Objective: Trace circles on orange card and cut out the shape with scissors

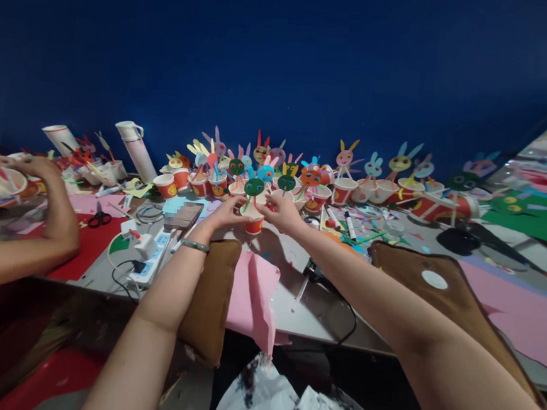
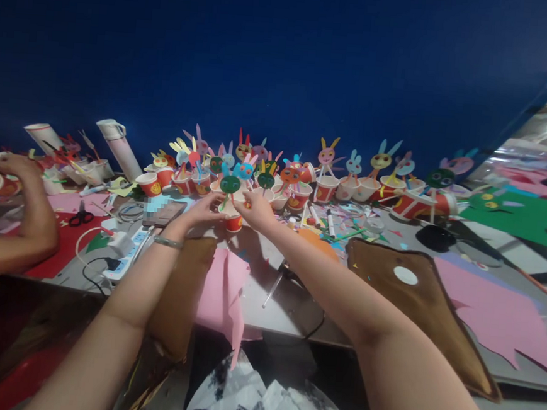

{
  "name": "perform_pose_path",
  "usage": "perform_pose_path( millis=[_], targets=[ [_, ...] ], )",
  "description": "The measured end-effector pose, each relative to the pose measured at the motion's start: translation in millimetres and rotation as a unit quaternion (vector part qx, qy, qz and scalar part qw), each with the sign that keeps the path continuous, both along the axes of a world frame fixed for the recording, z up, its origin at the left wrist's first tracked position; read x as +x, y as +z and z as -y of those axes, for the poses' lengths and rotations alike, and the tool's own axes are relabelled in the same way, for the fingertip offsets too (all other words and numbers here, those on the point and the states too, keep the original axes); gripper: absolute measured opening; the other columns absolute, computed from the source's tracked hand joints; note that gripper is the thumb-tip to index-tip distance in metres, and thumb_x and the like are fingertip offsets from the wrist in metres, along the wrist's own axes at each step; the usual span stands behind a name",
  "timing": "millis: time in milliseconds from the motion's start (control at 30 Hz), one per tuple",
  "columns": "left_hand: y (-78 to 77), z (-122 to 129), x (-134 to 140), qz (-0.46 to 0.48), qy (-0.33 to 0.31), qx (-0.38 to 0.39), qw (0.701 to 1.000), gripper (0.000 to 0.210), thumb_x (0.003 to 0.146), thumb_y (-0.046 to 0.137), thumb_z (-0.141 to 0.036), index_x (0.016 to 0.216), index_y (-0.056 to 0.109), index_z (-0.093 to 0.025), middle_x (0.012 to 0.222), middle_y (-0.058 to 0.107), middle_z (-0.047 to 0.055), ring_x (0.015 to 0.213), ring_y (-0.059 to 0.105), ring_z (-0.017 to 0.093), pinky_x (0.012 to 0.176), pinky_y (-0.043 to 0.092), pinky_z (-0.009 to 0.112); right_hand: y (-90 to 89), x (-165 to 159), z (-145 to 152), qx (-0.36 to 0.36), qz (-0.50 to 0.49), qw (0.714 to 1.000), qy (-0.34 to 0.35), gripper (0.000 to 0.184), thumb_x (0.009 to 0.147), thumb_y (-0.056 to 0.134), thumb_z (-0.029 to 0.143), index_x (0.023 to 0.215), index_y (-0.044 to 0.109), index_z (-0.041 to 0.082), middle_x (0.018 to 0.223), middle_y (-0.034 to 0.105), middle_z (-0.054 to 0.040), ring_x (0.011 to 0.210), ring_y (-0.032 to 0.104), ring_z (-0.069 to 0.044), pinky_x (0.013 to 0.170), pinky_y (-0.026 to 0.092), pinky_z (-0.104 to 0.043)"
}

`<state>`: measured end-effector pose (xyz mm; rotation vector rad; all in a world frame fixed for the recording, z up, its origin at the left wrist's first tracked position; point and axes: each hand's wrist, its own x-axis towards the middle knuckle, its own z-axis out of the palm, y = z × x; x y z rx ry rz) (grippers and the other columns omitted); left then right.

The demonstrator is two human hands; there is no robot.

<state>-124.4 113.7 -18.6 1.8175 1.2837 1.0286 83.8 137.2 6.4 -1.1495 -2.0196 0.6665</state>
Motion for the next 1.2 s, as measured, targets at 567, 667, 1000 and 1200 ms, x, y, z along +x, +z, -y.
perform_pose_path(
  millis=[567, 667, 1000, 1200],
  targets=[
    [-12.7, -2.7, 4.6, -0.045, 0.023, -0.008, 0.999, 0.082, 0.054, 0.093, -0.044, 0.122, 0.055, -0.018, 0.128, 0.062, 0.011, 0.118, 0.059, 0.029, 0.102, 0.047, 0.043, -9.9, 167.4, 114.4, 0.036, 0.359, 0.932, -0.034, 0.030, 0.084, 0.066, 0.045, 0.102, 0.073, 0.023, 0.105, 0.074, -0.0093, 0.090, 0.071, -0.026, 0.068, 0.049, -0.031],
    [-12.5, -1.9, 7.3, -0.061, 0.027, 0.017, 0.998, 0.081, 0.056, 0.092, -0.043, 0.123, 0.056, -0.017, 0.127, 0.063, 0.012, 0.118, 0.060, 0.030, 0.103, 0.047, 0.043, -20.5, 165.3, 128.0, 0.005, 0.411, 0.910, -0.045, 0.034, 0.086, 0.066, 0.043, 0.110, 0.071, 0.021, 0.116, 0.072, -0.0125, 0.099, 0.071, -0.029, 0.071, 0.050, -0.033],
    [-11.4, -2.5, 15.6, -0.084, 0.033, 0.036, 0.995, 0.075, 0.060, 0.087, -0.048, 0.123, 0.061, -0.016, 0.130, 0.064, 0.013, 0.121, 0.060, 0.032, 0.107, 0.045, 0.046, -37.1, 152.3, 127.8, -0.029, 0.424, 0.901, -0.085, 0.021, 0.093, 0.060, 0.028, 0.108, 0.066, 0.015, 0.111, 0.071, -0.0152, 0.093, 0.072, -0.028, 0.068, 0.047, -0.031],
    [-15.6, -2.4, 10.9, -0.096, 0.050, 0.039, 0.993, 0.079, 0.060, 0.085, -0.052, 0.125, 0.058, -0.016, 0.128, 0.064, 0.013, 0.119, 0.062, 0.031, 0.105, 0.047, 0.044, -35.4, 155.8, 147.1, -0.011, 0.388, 0.919, -0.063, 0.027, 0.099, 0.052, 0.031, 0.119, 0.063, 0.017, 0.119, 0.068, -0.0126, 0.092, 0.071, -0.023, 0.071, 0.046, -0.030]
  ],
)
